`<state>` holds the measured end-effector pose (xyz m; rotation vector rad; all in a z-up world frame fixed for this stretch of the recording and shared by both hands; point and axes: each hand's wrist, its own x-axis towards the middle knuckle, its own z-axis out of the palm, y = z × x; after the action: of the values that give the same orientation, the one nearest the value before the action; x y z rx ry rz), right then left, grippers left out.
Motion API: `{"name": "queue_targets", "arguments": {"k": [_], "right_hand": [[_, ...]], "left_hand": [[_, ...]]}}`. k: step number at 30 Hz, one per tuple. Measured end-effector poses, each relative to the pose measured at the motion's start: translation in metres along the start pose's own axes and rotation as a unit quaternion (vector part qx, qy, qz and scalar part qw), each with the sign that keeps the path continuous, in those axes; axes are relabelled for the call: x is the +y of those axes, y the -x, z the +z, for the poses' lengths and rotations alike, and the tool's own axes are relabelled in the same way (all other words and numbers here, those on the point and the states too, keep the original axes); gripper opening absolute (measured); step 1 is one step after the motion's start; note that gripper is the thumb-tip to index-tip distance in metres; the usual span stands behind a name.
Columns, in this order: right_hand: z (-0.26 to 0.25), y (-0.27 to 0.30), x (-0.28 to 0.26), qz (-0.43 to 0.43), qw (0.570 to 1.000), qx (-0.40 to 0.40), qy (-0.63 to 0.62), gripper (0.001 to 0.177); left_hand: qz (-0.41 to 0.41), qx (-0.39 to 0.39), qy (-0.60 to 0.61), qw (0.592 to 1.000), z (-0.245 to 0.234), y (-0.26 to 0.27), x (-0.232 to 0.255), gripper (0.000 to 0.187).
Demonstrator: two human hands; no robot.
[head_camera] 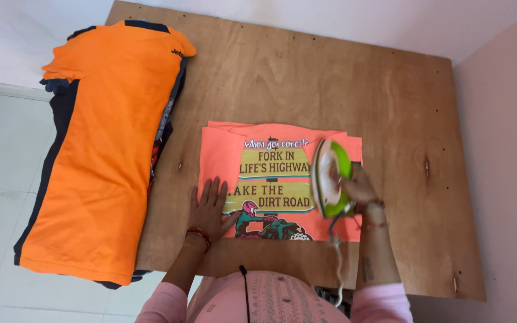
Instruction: The person irons a coral-colored t-shirt on a wooden table using a green iron. They smooth the fabric, iron both sides, and fold the shirt. A stack of other shirts is visible on the left.
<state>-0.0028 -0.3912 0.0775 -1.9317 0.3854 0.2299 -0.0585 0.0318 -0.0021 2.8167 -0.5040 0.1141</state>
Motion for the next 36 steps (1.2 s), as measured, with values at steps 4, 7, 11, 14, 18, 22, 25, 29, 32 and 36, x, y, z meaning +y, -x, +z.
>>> {"name": "queue_targets", "arguments": {"k": [4,7,11,14,18,22,25,29,32,36], "right_hand": [[0.038,0.046,0.008,-0.069,0.995,-0.06,0.038,0.034],[0.056,0.051,-0.008,-0.071,0.995,-0.044,0.059,0.035],[0.066,0.028,-0.033,-0.06,0.995,-0.037,0.069,0.03],[0.074,0.012,-0.032,-0.058,0.995,-0.051,0.061,0.032],[0.085,0.02,-0.022,-0.079,0.99,-0.114,0.039,0.034],[0.092,0.072,-0.022,-0.056,0.981,-0.173,0.064,0.044],[0.075,0.108,-0.016,-0.062,0.969,-0.22,0.089,0.046],[0.013,0.13,0.023,-0.048,0.968,-0.194,0.149,0.046],[-0.039,0.142,0.069,-0.014,0.989,-0.102,0.105,0.045],[-0.103,0.16,0.115,0.019,0.995,0.092,0.026,0.044]], "left_hand": [[-0.006,-0.008,0.001,1.0,0.002,0.0,0.001,0.098],[0.0,0.004,0.003,1.0,0.003,-0.001,-0.001,0.097],[0.004,0.012,0.012,1.0,0.002,0.0,-0.001,0.097],[0.01,0.025,0.01,1.0,0.003,0.0,-0.001,0.095],[0.003,0.014,-0.009,1.0,0.003,-0.002,-0.002,0.093],[-0.002,0.04,-0.001,0.999,0.007,-0.003,-0.002,0.091],[-0.014,0.041,0.006,0.999,0.007,0.001,-0.002,0.089],[-0.015,0.099,0.03,0.995,0.01,0.0,-0.003,0.076],[-0.034,0.13,0.067,0.989,0.011,-0.002,-0.004,0.055],[-0.074,0.161,0.042,0.983,0.01,-0.021,-0.001,0.045]]}}
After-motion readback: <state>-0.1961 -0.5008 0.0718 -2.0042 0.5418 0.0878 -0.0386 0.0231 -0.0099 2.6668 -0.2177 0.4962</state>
